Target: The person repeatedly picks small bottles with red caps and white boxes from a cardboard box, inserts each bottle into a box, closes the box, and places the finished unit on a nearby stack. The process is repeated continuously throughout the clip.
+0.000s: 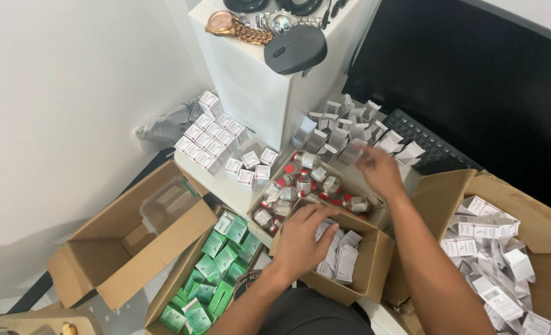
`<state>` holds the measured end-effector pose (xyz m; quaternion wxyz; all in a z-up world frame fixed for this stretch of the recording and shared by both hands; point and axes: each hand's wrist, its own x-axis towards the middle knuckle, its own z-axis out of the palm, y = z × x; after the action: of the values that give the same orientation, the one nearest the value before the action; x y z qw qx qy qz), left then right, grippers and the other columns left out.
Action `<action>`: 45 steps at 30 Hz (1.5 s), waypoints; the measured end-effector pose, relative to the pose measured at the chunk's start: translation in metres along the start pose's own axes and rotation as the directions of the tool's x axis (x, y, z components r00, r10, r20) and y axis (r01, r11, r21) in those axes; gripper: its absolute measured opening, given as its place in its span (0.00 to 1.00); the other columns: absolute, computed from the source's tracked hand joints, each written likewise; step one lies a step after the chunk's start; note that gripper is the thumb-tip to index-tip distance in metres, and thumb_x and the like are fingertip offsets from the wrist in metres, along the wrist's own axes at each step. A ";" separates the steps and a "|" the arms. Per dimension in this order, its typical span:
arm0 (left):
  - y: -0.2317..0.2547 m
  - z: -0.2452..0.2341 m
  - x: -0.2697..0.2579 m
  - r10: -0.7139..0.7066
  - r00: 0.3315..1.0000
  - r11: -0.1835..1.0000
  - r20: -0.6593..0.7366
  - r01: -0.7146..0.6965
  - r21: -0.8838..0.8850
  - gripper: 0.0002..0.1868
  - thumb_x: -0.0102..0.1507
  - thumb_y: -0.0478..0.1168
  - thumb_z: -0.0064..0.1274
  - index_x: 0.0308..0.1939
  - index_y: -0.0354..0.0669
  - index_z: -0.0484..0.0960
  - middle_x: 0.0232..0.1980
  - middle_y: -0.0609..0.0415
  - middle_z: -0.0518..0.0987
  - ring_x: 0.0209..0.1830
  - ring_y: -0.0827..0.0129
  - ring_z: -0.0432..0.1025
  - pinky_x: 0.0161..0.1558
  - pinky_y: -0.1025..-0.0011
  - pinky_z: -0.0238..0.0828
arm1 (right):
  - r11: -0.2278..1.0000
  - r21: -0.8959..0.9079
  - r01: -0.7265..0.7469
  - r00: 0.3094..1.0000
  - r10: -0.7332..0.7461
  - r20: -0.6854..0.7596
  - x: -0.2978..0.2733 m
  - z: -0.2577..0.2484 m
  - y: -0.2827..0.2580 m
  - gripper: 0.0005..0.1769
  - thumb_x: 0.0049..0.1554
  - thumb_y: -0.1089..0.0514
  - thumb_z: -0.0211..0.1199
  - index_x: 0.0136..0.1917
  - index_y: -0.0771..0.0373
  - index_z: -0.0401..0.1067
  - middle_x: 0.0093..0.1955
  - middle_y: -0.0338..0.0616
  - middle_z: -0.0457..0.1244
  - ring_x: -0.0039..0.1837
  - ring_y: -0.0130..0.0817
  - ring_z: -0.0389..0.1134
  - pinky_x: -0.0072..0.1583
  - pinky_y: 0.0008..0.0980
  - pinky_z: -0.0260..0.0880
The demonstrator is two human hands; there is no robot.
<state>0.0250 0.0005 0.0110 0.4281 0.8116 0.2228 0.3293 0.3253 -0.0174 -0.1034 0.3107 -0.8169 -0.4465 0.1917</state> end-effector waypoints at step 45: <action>0.000 -0.013 -0.005 -0.357 0.931 0.887 0.069 0.361 -0.288 0.37 0.50 0.54 0.73 0.55 0.39 0.77 0.45 0.49 0.86 0.45 0.61 0.83 0.50 0.65 0.78 | 0.927 -0.366 0.086 0.926 0.061 0.373 -0.068 -0.005 -0.028 0.27 0.47 0.58 0.72 0.61 0.53 0.75 0.60 0.51 0.67 0.64 0.50 0.67 0.66 0.41 0.66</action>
<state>0.0122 0.0043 0.0147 0.5996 0.6855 0.3143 0.2681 0.2755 -0.0654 -0.0783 0.0578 -0.8059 -0.5316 0.2543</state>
